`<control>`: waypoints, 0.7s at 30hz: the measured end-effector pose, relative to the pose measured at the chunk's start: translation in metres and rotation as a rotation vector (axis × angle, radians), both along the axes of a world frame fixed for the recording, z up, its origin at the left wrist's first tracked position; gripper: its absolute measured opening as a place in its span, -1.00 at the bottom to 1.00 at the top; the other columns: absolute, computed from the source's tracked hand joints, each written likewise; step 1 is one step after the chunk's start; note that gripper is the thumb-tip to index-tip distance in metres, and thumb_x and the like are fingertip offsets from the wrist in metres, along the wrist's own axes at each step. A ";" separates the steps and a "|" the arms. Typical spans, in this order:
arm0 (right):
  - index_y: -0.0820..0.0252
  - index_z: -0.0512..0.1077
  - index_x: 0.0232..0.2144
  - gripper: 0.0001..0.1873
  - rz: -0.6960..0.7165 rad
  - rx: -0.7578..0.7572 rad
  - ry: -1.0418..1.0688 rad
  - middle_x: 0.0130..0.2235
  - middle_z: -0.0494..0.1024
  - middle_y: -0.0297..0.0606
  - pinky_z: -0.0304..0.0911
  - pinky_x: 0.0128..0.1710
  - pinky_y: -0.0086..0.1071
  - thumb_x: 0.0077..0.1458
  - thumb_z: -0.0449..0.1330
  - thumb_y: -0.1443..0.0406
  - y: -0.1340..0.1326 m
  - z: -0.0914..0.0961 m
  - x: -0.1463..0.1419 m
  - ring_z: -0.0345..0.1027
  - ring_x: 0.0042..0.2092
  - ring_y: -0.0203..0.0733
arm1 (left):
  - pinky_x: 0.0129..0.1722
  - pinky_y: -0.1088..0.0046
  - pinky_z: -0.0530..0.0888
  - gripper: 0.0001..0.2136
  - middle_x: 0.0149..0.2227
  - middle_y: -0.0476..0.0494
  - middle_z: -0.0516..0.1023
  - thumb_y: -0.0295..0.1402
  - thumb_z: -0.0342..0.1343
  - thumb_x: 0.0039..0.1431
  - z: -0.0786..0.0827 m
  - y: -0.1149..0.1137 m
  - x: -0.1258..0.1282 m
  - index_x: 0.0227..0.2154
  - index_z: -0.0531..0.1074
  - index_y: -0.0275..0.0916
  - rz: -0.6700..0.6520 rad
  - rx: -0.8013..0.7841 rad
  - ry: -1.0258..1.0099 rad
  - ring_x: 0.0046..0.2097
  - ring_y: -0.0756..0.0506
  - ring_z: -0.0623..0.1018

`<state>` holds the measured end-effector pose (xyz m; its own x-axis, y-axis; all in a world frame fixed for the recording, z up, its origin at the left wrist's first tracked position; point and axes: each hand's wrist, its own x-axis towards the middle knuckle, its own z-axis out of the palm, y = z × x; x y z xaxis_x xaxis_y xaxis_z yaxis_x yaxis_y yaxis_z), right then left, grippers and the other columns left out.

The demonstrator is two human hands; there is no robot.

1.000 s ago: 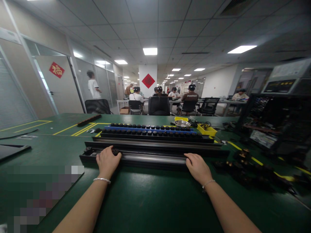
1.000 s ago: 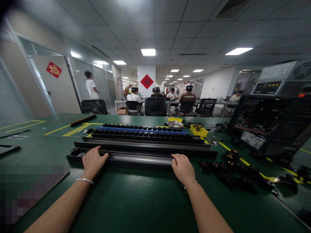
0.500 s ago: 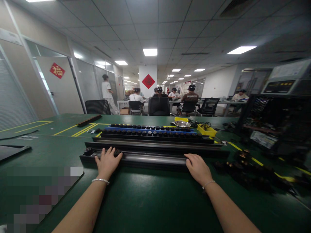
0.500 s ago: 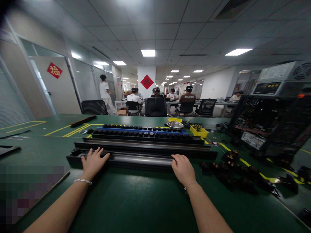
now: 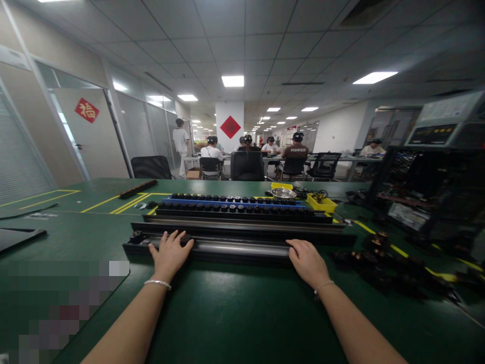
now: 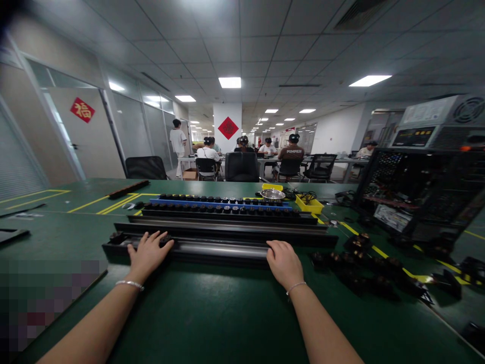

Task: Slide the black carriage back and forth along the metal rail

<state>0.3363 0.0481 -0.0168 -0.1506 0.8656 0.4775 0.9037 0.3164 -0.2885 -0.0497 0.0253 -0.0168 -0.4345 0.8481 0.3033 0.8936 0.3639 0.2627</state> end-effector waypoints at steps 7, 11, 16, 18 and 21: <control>0.19 0.45 -0.13 -0.60 -0.006 0.005 -0.004 -0.09 0.49 -0.22 0.12 0.06 -0.24 0.08 -0.09 0.31 -0.001 0.001 -0.001 0.25 0.00 -0.15 | 0.12 -0.25 -0.17 -0.52 0.18 -0.18 0.24 -0.03 -0.15 0.10 -0.001 -0.001 0.002 0.03 0.30 -0.13 -0.006 0.058 -0.048 0.26 -0.31 0.02; 0.23 0.44 -0.11 -0.59 -0.006 -0.009 -0.007 -0.07 0.48 -0.20 0.11 0.07 -0.22 0.09 -0.10 0.31 -0.001 0.000 0.000 0.23 0.02 -0.13 | 0.12 -0.24 -0.16 -0.54 0.12 -0.26 0.32 -0.05 -0.11 0.08 -0.001 0.001 0.003 -0.05 0.33 -0.22 0.024 0.095 -0.086 0.25 -0.29 0.06; 0.20 0.46 -0.13 -0.60 0.003 0.007 0.007 -0.08 0.49 -0.21 0.11 0.07 -0.22 0.08 -0.09 0.31 0.000 0.000 0.000 0.25 0.00 -0.14 | 0.12 -0.24 -0.15 -0.62 0.07 -0.22 0.38 -0.11 -0.09 0.08 0.000 0.001 0.005 -0.12 0.36 -0.19 0.008 0.126 -0.084 0.23 -0.29 0.10; 0.19 0.46 -0.14 -0.61 0.004 0.011 0.011 -0.09 0.49 -0.21 0.12 0.07 -0.22 0.08 -0.09 0.31 0.000 0.000 0.000 0.25 0.00 -0.14 | 0.12 -0.23 -0.15 -0.64 0.06 -0.23 0.39 -0.11 -0.07 0.08 0.001 0.000 0.005 -0.14 0.37 -0.19 0.008 0.127 -0.086 0.22 -0.28 0.12; 0.18 0.46 -0.14 -0.61 0.003 0.009 0.014 -0.09 0.49 -0.23 0.13 0.05 -0.22 0.08 -0.09 0.30 0.000 0.000 0.000 0.25 0.00 -0.14 | 0.13 -0.21 -0.13 -0.66 0.04 -0.24 0.41 -0.13 -0.06 0.08 0.003 -0.001 0.005 -0.16 0.39 -0.19 0.003 0.129 -0.083 0.21 -0.27 0.15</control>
